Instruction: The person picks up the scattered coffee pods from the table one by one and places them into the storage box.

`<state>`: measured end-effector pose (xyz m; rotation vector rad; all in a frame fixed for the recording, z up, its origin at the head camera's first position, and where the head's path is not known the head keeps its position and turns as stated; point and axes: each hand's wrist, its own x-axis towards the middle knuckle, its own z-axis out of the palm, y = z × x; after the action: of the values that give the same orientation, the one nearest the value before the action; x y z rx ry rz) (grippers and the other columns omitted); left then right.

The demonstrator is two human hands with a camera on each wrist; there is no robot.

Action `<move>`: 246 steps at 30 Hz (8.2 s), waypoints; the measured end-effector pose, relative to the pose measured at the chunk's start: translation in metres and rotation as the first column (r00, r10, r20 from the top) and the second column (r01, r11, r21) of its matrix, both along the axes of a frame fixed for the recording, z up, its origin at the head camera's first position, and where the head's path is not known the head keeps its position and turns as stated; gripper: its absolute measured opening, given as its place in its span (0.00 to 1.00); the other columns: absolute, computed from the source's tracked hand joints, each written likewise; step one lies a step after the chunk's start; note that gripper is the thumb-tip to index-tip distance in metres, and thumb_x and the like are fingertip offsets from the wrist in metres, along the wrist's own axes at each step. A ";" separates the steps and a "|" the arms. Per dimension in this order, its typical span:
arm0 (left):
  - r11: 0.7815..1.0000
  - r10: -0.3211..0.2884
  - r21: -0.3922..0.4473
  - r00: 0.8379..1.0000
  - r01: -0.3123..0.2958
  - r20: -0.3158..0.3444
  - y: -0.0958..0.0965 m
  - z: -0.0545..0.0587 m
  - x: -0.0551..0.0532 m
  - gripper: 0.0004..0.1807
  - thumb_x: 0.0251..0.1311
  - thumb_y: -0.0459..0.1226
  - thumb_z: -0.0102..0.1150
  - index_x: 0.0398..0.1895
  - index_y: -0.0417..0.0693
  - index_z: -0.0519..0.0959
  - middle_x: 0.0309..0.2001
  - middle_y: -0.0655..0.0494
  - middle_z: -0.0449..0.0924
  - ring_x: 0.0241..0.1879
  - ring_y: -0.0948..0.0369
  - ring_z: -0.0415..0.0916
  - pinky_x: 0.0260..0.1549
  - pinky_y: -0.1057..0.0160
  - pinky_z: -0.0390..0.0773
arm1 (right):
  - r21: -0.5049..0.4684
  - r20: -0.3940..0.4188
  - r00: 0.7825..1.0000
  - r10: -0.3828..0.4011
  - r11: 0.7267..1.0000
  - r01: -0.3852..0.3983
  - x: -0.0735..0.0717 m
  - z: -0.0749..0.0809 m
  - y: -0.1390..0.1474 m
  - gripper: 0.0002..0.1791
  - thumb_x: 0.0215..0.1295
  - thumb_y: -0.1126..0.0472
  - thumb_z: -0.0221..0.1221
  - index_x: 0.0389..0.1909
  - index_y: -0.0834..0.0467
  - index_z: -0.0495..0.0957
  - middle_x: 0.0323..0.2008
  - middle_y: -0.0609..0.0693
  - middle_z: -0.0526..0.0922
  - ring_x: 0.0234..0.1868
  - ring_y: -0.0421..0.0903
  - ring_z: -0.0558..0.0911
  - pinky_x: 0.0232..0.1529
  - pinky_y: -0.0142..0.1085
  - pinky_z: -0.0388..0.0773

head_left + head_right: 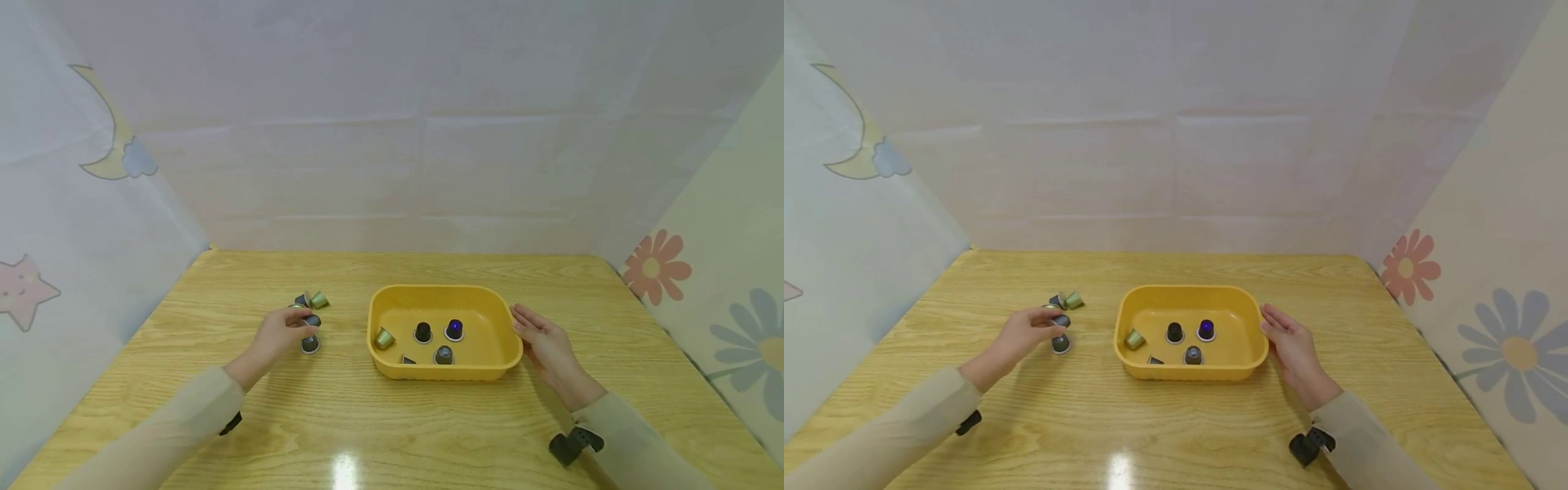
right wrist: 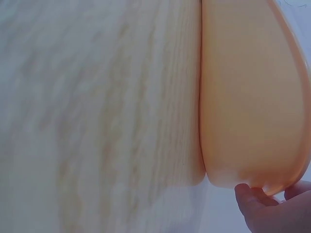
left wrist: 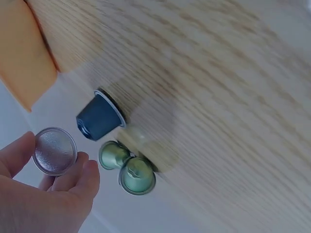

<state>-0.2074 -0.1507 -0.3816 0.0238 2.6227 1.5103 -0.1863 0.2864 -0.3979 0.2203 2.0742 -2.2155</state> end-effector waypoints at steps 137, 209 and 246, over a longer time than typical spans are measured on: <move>0.990 -0.136 -0.059 0.963 0.125 -0.234 0.023 0.007 -0.018 0.25 0.67 0.37 0.59 0.64 0.36 0.70 0.63 0.39 0.71 0.64 0.44 0.66 0.62 0.45 0.67 | 0.021 0.001 1.000 -0.014 1.000 0.014 -0.001 -0.001 -0.001 0.32 0.76 0.64 0.47 0.75 0.63 0.48 0.73 0.57 0.51 0.57 0.26 0.72 0.58 0.27 0.71; 0.988 -0.105 -0.115 0.994 0.100 -0.033 0.001 -0.006 -0.001 0.22 0.62 0.34 0.64 0.57 0.30 0.76 0.54 0.38 0.79 0.55 0.45 0.75 0.51 0.52 0.78 | 0.023 0.004 1.000 -0.006 1.000 0.006 0.000 0.000 0.001 0.32 0.76 0.64 0.47 0.75 0.63 0.48 0.73 0.57 0.51 0.57 0.26 0.72 0.58 0.27 0.71; 0.979 -0.155 0.114 0.979 0.170 -0.132 0.065 0.011 0.002 0.21 0.60 0.32 0.65 0.56 0.32 0.77 0.51 0.41 0.81 0.51 0.49 0.79 0.47 0.60 0.81 | 0.005 0.012 0.999 -0.031 0.999 0.031 -0.001 -0.001 0.000 0.32 0.75 0.65 0.49 0.75 0.63 0.49 0.71 0.54 0.56 0.50 0.24 0.76 0.54 0.26 0.74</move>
<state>-0.2052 -0.0861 -0.3705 0.3446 2.5389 1.6611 -0.1875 0.2860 -0.3990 0.2682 2.0840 -2.2213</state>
